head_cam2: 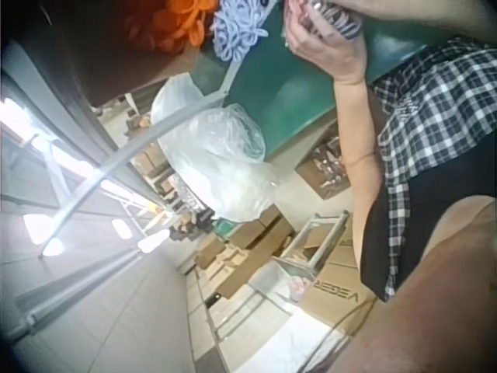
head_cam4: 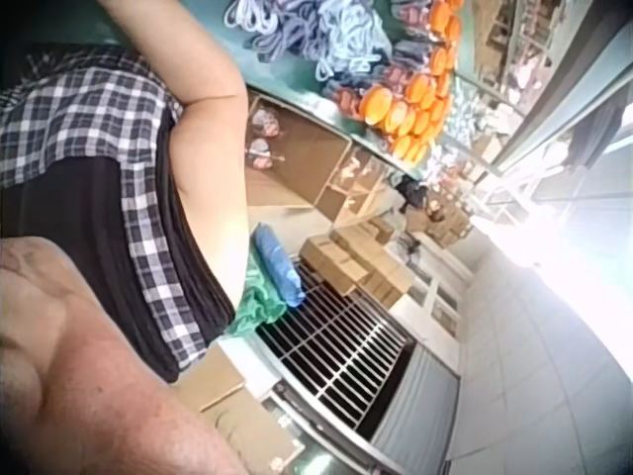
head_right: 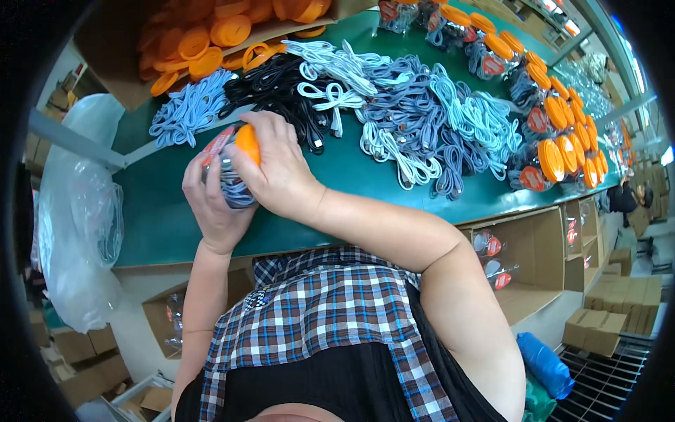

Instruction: Sorting bundled cords by color and placing them into plastic jars with lids.

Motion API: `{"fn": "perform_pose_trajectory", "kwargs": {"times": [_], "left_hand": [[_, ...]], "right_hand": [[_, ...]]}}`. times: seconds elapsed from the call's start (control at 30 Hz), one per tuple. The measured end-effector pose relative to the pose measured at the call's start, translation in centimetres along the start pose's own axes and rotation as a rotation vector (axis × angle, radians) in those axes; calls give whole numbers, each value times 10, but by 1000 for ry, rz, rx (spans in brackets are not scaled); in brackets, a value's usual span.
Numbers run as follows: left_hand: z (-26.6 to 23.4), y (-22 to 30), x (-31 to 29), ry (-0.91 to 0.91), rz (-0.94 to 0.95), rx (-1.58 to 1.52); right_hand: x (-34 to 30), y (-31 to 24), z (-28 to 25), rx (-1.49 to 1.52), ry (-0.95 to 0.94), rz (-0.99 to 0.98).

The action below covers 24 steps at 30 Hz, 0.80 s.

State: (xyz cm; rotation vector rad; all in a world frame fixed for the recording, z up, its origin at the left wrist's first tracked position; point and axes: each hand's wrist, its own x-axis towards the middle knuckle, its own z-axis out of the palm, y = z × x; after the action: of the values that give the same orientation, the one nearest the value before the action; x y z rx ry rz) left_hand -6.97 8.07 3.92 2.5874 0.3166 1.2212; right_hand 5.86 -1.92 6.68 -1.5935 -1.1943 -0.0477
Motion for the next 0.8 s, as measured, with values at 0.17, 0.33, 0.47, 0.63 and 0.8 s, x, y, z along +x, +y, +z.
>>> {"fn": "perform_pose_trajectory", "kwargs": {"times": [0.17, 0.33, 0.47, 0.63, 0.8], "left_hand": [[-19, 1, 6, -147, -229, -616], [-10, 41, 12, -153, -423, -642], [-2, 43, 18, -119, -283, -398], [11, 46, 37, -254, -195, -555], [26, 60, 58, -389, -313, -1013]], "right_hand": [[40, -3, -66, 15, -355, -555], [31, -22, -79, -230, -493, -273], [23, -5, -106, -248, -496, -150], [42, 16, -144, -88, -646, -271], [44, 17, -168, -101, -592, -494]]}}
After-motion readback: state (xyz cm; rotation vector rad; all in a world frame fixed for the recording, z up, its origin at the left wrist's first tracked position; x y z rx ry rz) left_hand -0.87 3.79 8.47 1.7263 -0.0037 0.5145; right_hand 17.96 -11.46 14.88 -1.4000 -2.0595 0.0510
